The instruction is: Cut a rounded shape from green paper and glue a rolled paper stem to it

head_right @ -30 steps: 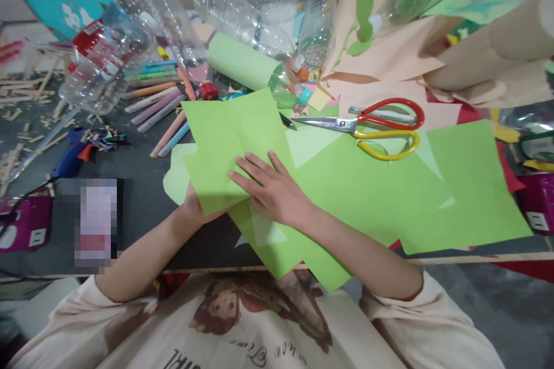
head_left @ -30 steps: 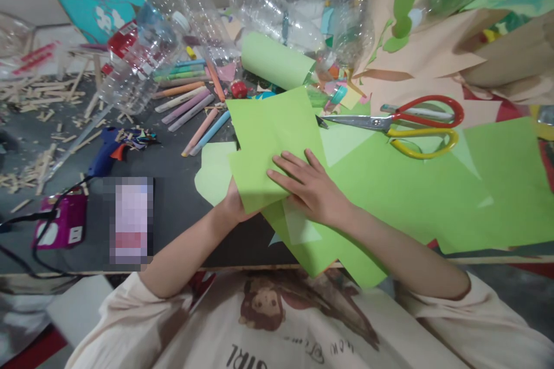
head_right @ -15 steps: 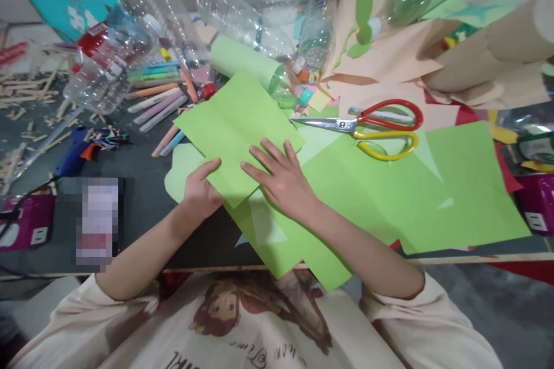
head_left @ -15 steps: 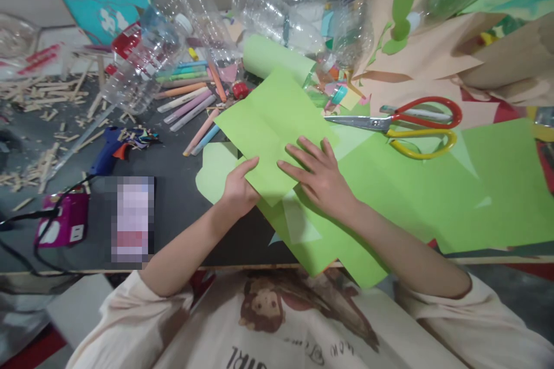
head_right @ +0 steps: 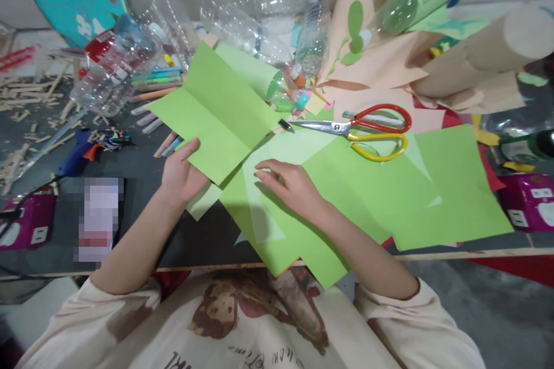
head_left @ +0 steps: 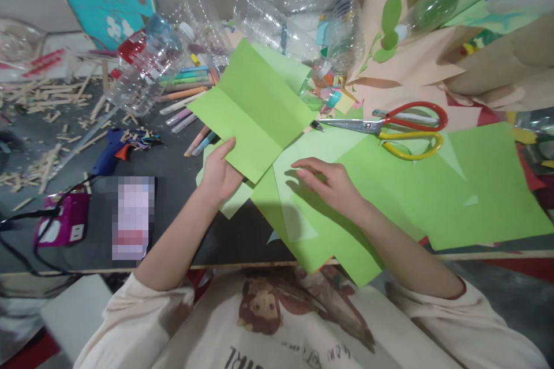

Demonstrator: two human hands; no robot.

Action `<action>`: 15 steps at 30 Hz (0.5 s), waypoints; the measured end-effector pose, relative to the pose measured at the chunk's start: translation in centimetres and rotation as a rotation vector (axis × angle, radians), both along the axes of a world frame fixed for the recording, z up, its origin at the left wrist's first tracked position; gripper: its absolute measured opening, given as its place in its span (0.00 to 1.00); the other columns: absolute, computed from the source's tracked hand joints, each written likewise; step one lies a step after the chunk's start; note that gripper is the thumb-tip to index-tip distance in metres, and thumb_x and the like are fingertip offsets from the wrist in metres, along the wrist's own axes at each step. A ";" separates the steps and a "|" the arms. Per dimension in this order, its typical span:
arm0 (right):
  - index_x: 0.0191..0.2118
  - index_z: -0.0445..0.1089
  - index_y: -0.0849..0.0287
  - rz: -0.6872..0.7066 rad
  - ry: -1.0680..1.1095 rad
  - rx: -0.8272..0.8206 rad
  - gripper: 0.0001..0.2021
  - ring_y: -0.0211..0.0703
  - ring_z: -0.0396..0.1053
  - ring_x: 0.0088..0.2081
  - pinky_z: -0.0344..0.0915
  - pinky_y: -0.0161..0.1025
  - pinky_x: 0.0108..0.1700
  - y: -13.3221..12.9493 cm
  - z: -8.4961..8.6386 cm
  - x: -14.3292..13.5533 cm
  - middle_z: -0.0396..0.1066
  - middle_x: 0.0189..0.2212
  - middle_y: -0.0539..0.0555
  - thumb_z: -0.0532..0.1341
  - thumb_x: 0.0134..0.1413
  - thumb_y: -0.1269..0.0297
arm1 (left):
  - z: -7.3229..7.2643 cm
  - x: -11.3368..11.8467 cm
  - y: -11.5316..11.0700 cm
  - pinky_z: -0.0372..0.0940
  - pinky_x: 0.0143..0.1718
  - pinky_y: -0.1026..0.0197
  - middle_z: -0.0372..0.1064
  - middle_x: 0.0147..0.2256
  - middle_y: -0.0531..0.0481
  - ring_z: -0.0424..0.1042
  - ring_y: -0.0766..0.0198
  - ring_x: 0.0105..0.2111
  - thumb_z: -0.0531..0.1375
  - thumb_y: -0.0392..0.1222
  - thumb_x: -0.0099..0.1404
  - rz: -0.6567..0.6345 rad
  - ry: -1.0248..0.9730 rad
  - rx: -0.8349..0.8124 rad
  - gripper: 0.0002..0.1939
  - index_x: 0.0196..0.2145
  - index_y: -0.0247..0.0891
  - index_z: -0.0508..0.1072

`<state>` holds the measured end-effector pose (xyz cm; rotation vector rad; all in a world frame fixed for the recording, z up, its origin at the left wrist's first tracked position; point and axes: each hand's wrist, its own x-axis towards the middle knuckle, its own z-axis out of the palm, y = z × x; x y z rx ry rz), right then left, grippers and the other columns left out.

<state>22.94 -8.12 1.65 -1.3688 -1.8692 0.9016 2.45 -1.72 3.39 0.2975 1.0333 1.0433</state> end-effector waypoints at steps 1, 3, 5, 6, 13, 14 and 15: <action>0.33 0.74 0.58 -0.018 0.030 -0.037 0.23 0.38 0.64 0.20 0.65 0.37 0.26 -0.1 0.4 0.4 0.70 0.21 0.49 0.50 0.66 0.48 | 0.2 -0.3 0.2 0.67 0.60 0.48 0.78 0.45 0.45 0.69 0.50 0.59 0.52 0.35 0.67 0.020 0.012 0.032 0.15 0.49 0.37 0.74; 0.21 0.67 0.57 -0.066 0.072 -0.024 0.28 0.35 0.57 0.16 0.56 0.35 0.20 -0.4 1.1 1.8 0.61 0.15 0.47 0.49 0.65 0.43 | 0.7 -0.8 0.5 0.67 0.59 0.48 0.78 0.45 0.46 0.69 0.50 0.59 0.53 0.34 0.67 0.037 0.034 0.074 0.15 0.48 0.38 0.74; 0.18 0.61 0.56 -0.135 0.088 0.065 0.30 0.35 0.55 0.16 0.54 0.36 0.20 -0.7 1.6 4.0 0.57 0.13 0.46 0.50 0.62 0.39 | 1.0 -1.3 0.5 0.67 0.60 0.48 0.79 0.44 0.45 0.69 0.50 0.58 0.55 0.33 0.66 0.042 0.057 0.078 0.15 0.48 0.38 0.74; 0.18 0.62 0.55 -0.191 0.071 0.108 0.29 0.36 0.57 0.16 0.56 0.36 0.21 -0.7 1.8 5.4 0.60 0.14 0.47 0.51 0.61 0.39 | 1.1 -1.6 0.4 0.67 0.60 0.49 0.79 0.44 0.45 0.70 0.50 0.58 0.55 0.33 0.65 0.042 0.066 0.071 0.15 0.47 0.38 0.75; 0.53 0.70 0.59 -0.509 -0.673 0.167 0.19 0.57 0.70 0.52 0.64 0.54 0.55 -0.2 1.2 16.1 0.75 0.49 0.67 0.55 0.56 0.69 | 0.6 -2.7 -0.1 0.66 0.61 0.49 0.80 0.39 0.46 0.72 0.51 0.56 0.54 0.34 0.66 0.098 0.081 0.020 0.13 0.43 0.37 0.76; 0.56 0.68 0.60 -0.465 -0.709 0.140 0.22 0.57 0.70 0.53 0.64 0.54 0.56 -0.1 0.8 16.8 0.73 0.50 0.68 0.54 0.55 0.71 | 0.5 -2.8 -0.1 0.66 0.61 0.49 0.80 0.39 0.45 0.72 0.51 0.56 0.54 0.35 0.66 0.120 0.088 0.019 0.12 0.42 0.37 0.76; 0.58 0.67 0.61 -0.430 -0.735 0.137 0.24 0.57 0.69 0.54 0.63 0.54 0.57 0.0 0.5 17.2 0.72 0.53 0.68 0.53 0.55 0.73 | 0.5 -2.9 0.1 0.66 0.61 0.50 0.80 0.39 0.44 0.72 0.51 0.56 0.54 0.35 0.66 0.135 0.093 0.027 0.12 0.41 0.36 0.76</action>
